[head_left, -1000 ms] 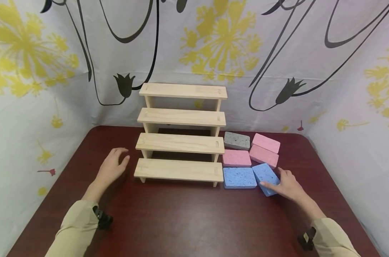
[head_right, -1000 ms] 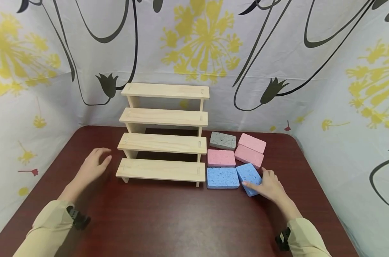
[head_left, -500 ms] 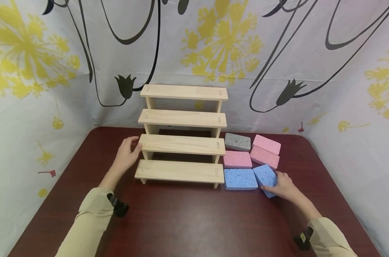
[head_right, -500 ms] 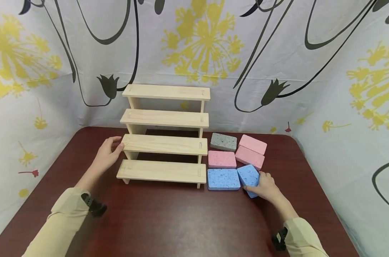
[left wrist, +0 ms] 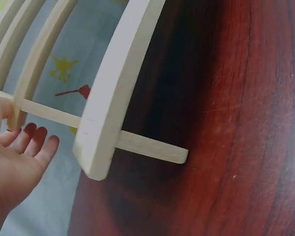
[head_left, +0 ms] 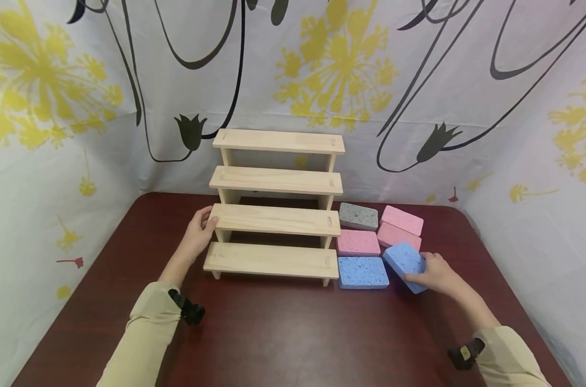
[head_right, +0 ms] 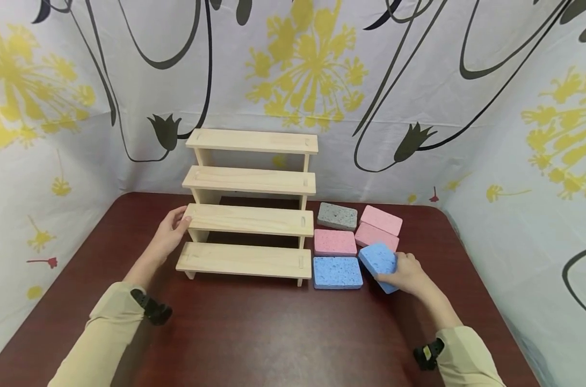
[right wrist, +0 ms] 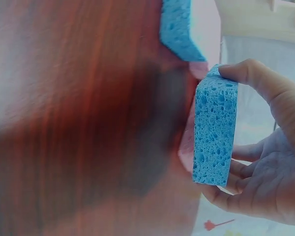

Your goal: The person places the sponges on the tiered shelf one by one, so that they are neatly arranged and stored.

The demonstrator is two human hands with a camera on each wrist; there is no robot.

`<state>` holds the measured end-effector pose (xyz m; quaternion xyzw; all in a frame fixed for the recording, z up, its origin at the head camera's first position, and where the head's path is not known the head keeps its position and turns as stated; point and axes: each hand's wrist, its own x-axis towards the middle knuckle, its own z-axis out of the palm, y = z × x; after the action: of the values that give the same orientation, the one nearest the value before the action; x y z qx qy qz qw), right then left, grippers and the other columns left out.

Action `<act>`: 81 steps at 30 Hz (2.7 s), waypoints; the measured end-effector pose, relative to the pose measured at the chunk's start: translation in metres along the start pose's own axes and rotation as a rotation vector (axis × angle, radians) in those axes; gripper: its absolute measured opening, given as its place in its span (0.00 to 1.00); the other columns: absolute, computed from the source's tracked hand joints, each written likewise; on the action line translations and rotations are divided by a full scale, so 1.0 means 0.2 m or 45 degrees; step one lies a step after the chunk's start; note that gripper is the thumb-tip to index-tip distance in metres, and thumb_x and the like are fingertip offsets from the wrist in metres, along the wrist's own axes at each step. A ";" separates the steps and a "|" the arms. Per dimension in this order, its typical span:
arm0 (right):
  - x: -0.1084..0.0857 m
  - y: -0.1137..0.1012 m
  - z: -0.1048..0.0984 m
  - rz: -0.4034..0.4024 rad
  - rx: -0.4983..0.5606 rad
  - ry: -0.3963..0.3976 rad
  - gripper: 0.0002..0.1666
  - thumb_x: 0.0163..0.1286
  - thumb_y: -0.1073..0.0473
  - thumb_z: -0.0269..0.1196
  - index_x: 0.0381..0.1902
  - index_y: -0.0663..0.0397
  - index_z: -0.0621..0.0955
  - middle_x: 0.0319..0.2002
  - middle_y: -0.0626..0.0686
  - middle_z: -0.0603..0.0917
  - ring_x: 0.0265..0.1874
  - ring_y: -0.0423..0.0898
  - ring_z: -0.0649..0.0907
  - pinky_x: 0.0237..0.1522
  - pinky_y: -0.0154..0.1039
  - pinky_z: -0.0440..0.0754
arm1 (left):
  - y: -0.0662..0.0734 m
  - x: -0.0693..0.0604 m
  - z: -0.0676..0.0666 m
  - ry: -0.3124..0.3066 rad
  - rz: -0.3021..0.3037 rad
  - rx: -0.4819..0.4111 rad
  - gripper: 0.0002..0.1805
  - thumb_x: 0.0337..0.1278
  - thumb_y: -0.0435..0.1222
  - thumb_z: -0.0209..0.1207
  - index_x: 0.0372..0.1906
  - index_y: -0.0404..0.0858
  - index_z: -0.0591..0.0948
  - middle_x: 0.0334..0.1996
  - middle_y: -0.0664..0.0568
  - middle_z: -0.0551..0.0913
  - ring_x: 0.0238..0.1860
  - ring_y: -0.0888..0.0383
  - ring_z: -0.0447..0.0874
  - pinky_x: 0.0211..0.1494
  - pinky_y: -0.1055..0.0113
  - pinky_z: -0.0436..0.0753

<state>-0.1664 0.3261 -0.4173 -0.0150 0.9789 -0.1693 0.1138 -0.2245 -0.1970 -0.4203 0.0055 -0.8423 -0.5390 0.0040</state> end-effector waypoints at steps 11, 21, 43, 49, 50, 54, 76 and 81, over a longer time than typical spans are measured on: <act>0.07 -0.18 -0.09 -0.116 0.198 0.074 0.53 0.54 0.46 0.66 0.60 0.81 0.57 0.52 0.76 0.68 0.43 0.63 0.75 0.47 0.59 0.78 | -0.05 0.00 0.03 -0.007 0.066 -0.236 0.31 0.70 0.45 0.38 0.70 0.33 0.47 0.68 0.33 0.53 0.69 0.43 0.52 0.71 0.50 0.56; 0.09 -0.39 -0.28 -0.192 0.193 0.138 0.53 0.54 0.46 0.65 0.65 0.73 0.56 0.58 0.72 0.64 0.49 0.64 0.70 0.51 0.61 0.75 | -0.06 0.01 0.07 0.021 -0.022 -0.309 0.29 0.71 0.42 0.36 0.71 0.38 0.46 0.70 0.39 0.53 0.70 0.47 0.53 0.71 0.52 0.58; 0.26 -0.81 -0.44 -0.414 0.100 0.193 0.50 0.56 0.48 0.63 0.67 0.70 0.56 0.61 0.73 0.62 0.57 0.65 0.68 0.56 0.62 0.69 | -0.08 0.02 0.10 0.090 -0.009 -0.324 0.28 0.71 0.47 0.33 0.71 0.42 0.48 0.70 0.42 0.52 0.71 0.49 0.50 0.72 0.52 0.54; 0.30 -0.88 -0.42 -0.458 0.117 0.206 0.50 0.55 0.48 0.64 0.67 0.68 0.57 0.61 0.71 0.64 0.57 0.63 0.69 0.57 0.60 0.70 | -0.08 0.01 0.10 0.085 -0.003 -0.329 0.28 0.71 0.46 0.33 0.71 0.42 0.47 0.71 0.43 0.52 0.71 0.50 0.49 0.73 0.52 0.53; 0.31 -0.89 -0.42 -0.466 0.119 0.208 0.50 0.55 0.48 0.64 0.67 0.68 0.57 0.61 0.70 0.64 0.57 0.63 0.69 0.57 0.60 0.70 | -0.09 0.00 0.10 0.080 -0.004 -0.330 0.28 0.71 0.46 0.32 0.71 0.42 0.47 0.71 0.43 0.51 0.71 0.50 0.49 0.73 0.52 0.53; 0.34 -0.95 -0.40 -0.514 0.129 0.217 0.49 0.55 0.48 0.64 0.66 0.68 0.58 0.60 0.70 0.65 0.57 0.62 0.69 0.57 0.59 0.70 | -0.09 0.00 0.09 0.068 -0.006 -0.327 0.27 0.71 0.46 0.32 0.71 0.43 0.46 0.70 0.43 0.51 0.71 0.49 0.48 0.73 0.51 0.52; 0.54 -1.27 -0.42 -0.707 0.209 0.229 0.48 0.53 0.51 0.66 0.67 0.62 0.59 0.63 0.64 0.65 0.61 0.58 0.67 0.63 0.53 0.65 | -0.10 0.00 0.13 0.095 0.011 -0.327 0.27 0.71 0.48 0.32 0.70 0.45 0.48 0.71 0.45 0.52 0.71 0.49 0.47 0.73 0.51 0.50; 0.58 -1.34 -0.44 -0.741 0.191 0.248 0.48 0.52 0.52 0.66 0.66 0.64 0.60 0.63 0.65 0.65 0.62 0.59 0.65 0.65 0.53 0.63 | -0.10 -0.01 0.12 0.087 -0.001 -0.316 0.26 0.71 0.48 0.31 0.69 0.48 0.48 0.71 0.47 0.51 0.72 0.51 0.46 0.73 0.50 0.49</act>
<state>-0.3021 0.0947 -0.2720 -0.2699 0.9245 -0.2672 -0.0329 -0.2233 -0.1840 -0.4478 0.0236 -0.7686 -0.6385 0.0330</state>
